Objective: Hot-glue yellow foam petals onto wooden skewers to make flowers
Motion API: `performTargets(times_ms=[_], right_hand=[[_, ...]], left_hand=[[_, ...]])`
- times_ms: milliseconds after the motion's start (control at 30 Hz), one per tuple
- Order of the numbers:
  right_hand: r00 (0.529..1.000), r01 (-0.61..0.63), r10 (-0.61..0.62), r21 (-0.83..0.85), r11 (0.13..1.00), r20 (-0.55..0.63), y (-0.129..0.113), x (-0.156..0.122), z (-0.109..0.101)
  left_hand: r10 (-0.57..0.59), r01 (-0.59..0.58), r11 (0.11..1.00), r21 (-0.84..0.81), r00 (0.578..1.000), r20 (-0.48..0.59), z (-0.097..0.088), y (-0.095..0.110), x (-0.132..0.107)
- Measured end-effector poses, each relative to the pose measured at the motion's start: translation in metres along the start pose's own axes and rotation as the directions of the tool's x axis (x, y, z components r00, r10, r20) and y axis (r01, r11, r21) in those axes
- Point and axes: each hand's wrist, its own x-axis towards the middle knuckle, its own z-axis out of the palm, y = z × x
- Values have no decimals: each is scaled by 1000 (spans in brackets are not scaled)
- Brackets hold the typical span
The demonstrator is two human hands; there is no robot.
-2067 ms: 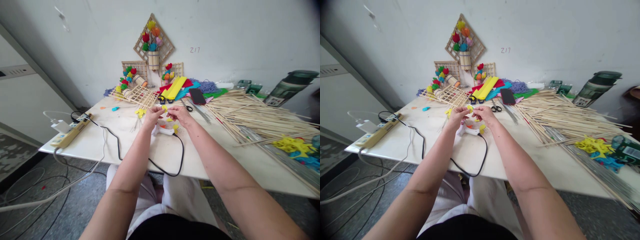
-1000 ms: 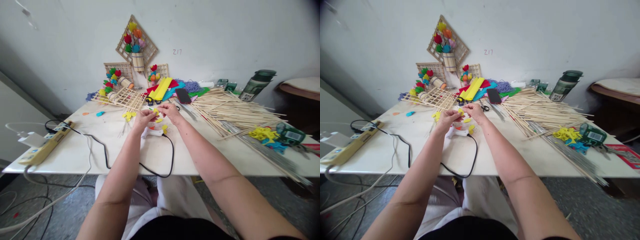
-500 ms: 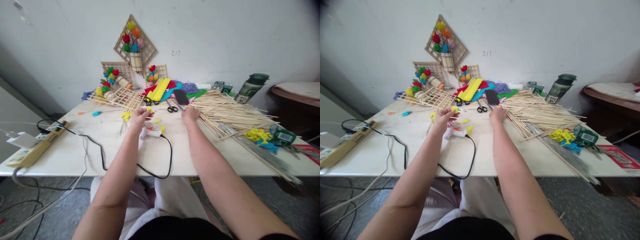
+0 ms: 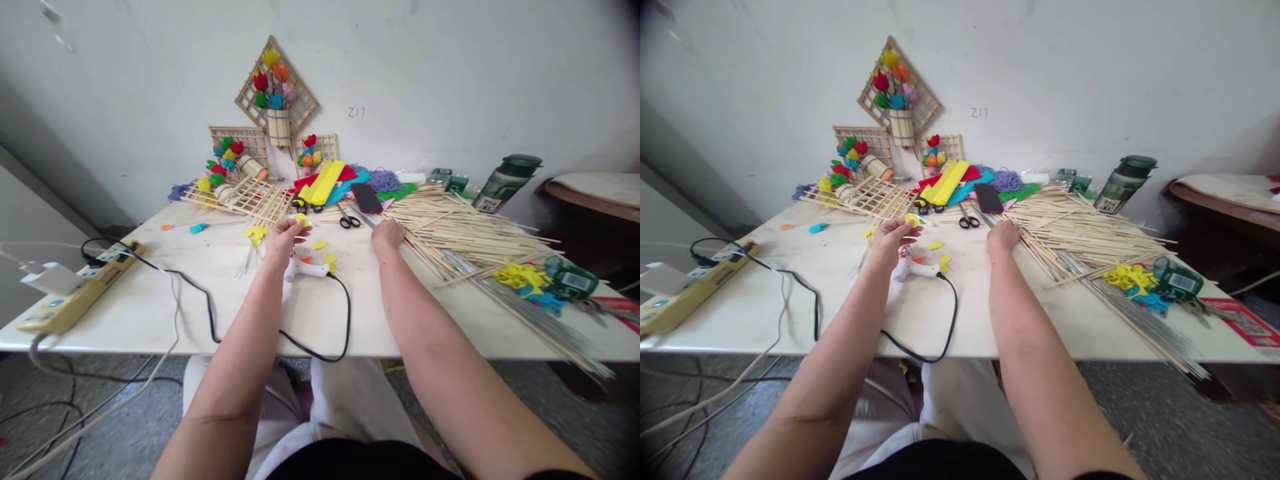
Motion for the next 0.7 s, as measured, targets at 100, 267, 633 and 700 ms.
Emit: performTargets(times_ms=[100,267,633,700], right_hand=[[999,-25,25,-4,1000,-38,-1,0,0],[998,-22,23,20,1000,-55,-2,-2,-4],[997,-79,81,137,987,-11,5,2,-2],[997,-68,74,153,986,-34,5,3,-1]], left_hand=[[9,-9,999,-35,1000,-12,0,0,0],[28,-30,997,-66,999,-31,-2,-4,2],[43,-44,997,-55,999,-30,1,-5,0],[39,-40,998,-52,999,-17,3,-4,-1]])
